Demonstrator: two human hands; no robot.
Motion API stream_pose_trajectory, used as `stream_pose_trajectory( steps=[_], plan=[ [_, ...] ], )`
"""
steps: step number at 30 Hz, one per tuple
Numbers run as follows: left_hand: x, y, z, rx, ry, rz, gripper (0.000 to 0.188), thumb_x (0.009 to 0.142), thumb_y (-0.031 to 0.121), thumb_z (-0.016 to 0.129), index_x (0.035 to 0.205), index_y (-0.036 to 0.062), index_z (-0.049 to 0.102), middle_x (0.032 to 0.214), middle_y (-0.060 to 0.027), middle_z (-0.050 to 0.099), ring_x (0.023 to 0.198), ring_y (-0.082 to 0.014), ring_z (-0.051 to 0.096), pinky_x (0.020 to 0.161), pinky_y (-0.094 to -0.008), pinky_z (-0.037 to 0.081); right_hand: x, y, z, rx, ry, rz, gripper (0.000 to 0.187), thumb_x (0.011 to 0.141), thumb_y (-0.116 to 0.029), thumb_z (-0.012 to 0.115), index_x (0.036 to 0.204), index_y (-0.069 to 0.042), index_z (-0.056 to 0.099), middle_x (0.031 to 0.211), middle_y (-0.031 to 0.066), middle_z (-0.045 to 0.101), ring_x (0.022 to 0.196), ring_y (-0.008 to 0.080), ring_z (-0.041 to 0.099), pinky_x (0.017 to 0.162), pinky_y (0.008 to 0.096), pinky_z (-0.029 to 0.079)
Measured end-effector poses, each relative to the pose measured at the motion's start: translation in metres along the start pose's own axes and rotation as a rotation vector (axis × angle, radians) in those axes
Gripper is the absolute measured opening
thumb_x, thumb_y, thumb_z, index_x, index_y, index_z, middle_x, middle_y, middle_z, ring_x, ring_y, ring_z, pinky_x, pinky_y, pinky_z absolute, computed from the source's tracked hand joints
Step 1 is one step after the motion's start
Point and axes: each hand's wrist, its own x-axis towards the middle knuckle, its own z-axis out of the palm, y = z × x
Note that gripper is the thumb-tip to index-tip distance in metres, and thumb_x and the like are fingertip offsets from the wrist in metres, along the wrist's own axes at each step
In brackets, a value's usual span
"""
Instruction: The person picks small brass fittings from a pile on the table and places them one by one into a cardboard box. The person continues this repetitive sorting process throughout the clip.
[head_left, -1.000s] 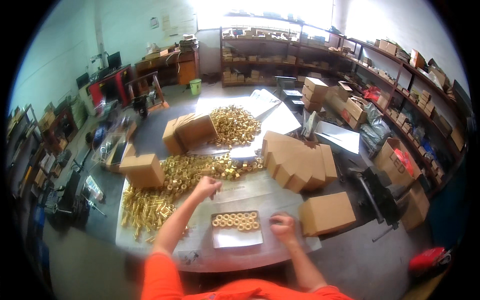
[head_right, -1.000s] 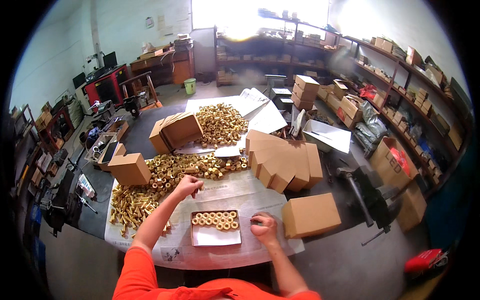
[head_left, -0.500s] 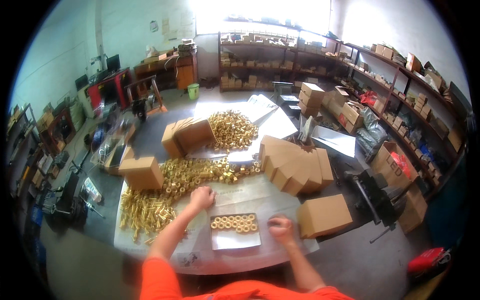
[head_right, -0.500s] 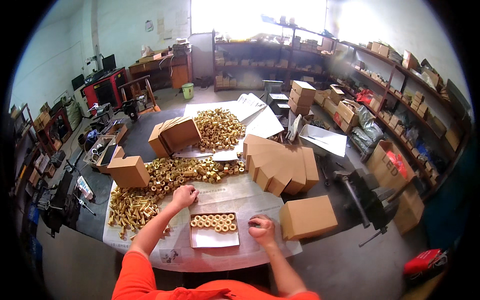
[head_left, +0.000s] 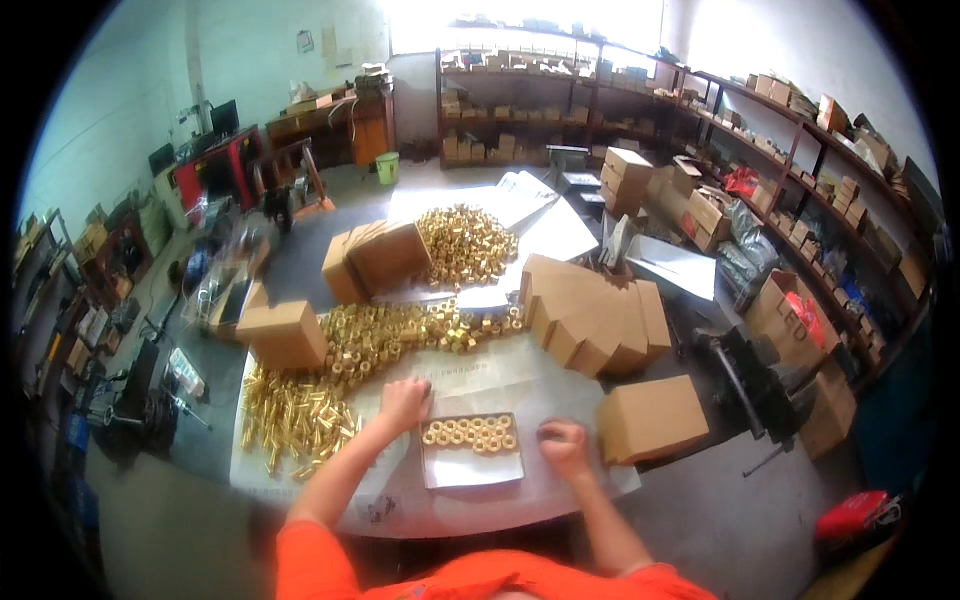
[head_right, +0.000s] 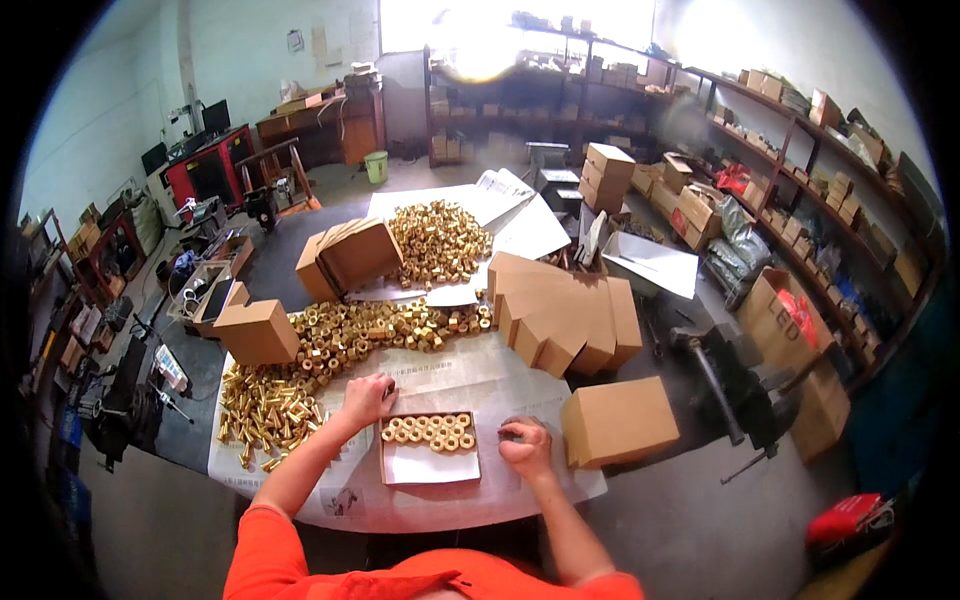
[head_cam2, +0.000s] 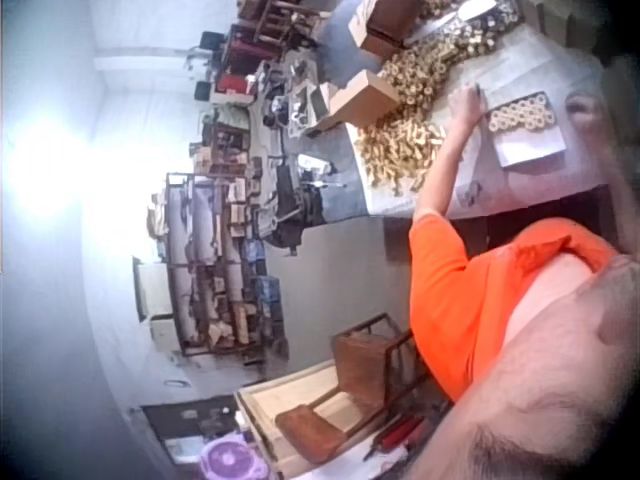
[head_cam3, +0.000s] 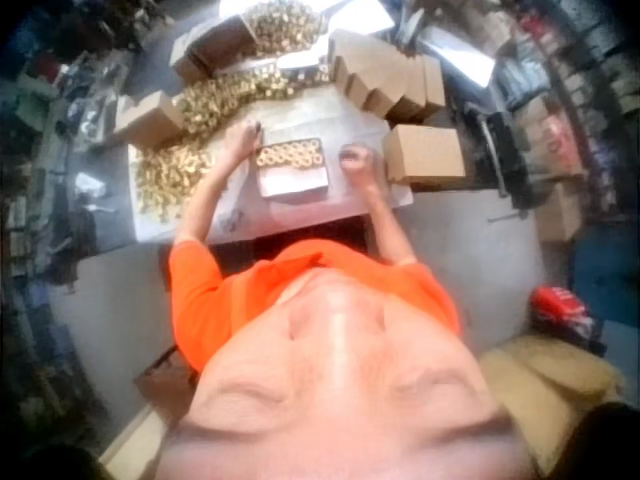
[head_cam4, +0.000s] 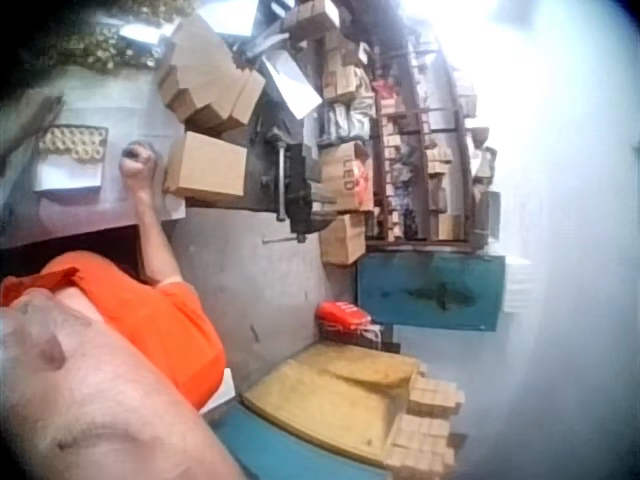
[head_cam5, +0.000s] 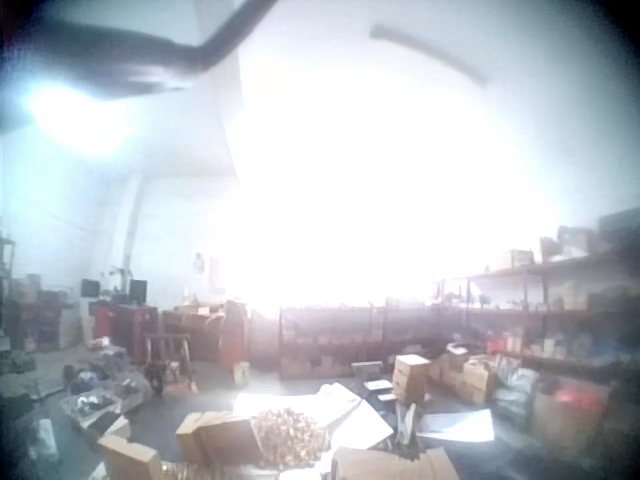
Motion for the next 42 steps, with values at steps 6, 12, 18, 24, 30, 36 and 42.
stream_pose_trajectory(
  steps=[6, 12, 18, 24, 30, 36, 42],
  plan=[
    [0.003, -0.011, 0.004, -0.039, -0.03, -0.018, 0.021, 0.083, 0.027, 0.061, 0.074, 0.0078, 0.064, 0.073, -0.016, 0.063, 0.073, -0.0353, 0.063, 0.061, -0.0468, 0.05, 0.0, 0.016, 0.002, -0.032, -0.004, -0.136, 0.02, 0.062, -0.012, 0.061, 0.079, -0.006, 0.069, 0.085, 0.013, 0.068, 0.079, 0.0314, 0.065, 0.073, 0.0374, 0.052],
    [-0.01, 0.019, -0.06, -0.413, -0.028, -0.206, 0.016, 0.078, 0.02, 0.07, 0.078, 0.0045, 0.067, 0.076, -0.0132, 0.068, 0.07, -0.0292, 0.066, 0.063, -0.039, 0.051, 0.006, -0.021, -0.011, 0.049, -0.094, 0.092, 0.023, 0.06, -0.008, 0.059, 0.08, 0.0, 0.068, 0.087, 0.0136, 0.067, 0.085, 0.0295, 0.063, 0.078, 0.0333, 0.05],
    [-0.051, 0.085, -0.082, -0.311, -0.139, 0.083, 0.011, 0.078, 0.015, 0.069, 0.082, 0.0057, 0.065, 0.075, -0.0094, 0.064, 0.065, -0.0261, 0.064, 0.059, -0.0372, 0.05, 0.007, -0.019, -0.01, 0.102, -0.057, 0.093, 0.023, 0.059, -0.005, 0.057, 0.079, 0.002, 0.068, 0.088, 0.0132, 0.066, 0.084, 0.0288, 0.062, 0.078, 0.0325, 0.05],
    [-0.065, 0.109, -0.06, -0.192, -0.135, 0.07, 0.012, 0.078, 0.019, 0.067, 0.078, 0.0083, 0.064, 0.073, -0.0077, 0.063, 0.065, -0.0269, 0.064, 0.056, -0.0387, 0.048, 0.008, -0.02, -0.009, 0.061, -0.047, 0.098, 0.023, 0.059, -0.004, 0.057, 0.079, 0.002, 0.067, 0.087, 0.0121, 0.066, 0.085, 0.0281, 0.062, 0.078, 0.0324, 0.049],
    [-0.065, 0.109, -0.05, -0.2, -0.057, 0.063, 0.011, 0.078, 0.018, 0.067, 0.078, 0.0082, 0.064, 0.072, -0.0083, 0.063, 0.063, -0.0269, 0.063, 0.054, -0.0384, 0.048, 0.009, -0.021, -0.009, 0.044, -0.049, 0.084, 0.023, 0.058, -0.004, 0.056, 0.078, 0.001, 0.067, 0.087, 0.0114, 0.067, 0.085, 0.0285, 0.062, 0.077, 0.0328, 0.049],
    [-0.062, 0.106, -0.057, -0.239, -0.053, 0.07, 0.013, 0.081, 0.021, 0.068, 0.081, 0.008, 0.065, 0.072, -0.0082, 0.064, 0.062, -0.025, 0.064, 0.054, -0.0369, 0.048, 0.008, -0.019, -0.008, 0.033, -0.061, 0.092, 0.022, 0.059, -0.004, 0.057, 0.078, 0.0, 0.068, 0.087, 0.0116, 0.067, 0.086, 0.0292, 0.062, 0.078, 0.0331, 0.049],
    [-0.006, 0.071, -0.068, -0.25, 0.064, -0.07, 0.014, 0.083, 0.022, 0.069, 0.08, 0.0081, 0.068, 0.063, -0.008, 0.065, 0.055, -0.0219, 0.063, 0.053, -0.0346, 0.047, 0.009, -0.02, -0.012, 0.033, -0.068, 0.094, 0.021, 0.059, -0.004, 0.057, 0.077, 0.0, 0.068, 0.087, 0.0122, 0.066, 0.087, 0.0297, 0.063, 0.078, 0.0332, 0.049]
  ],
)
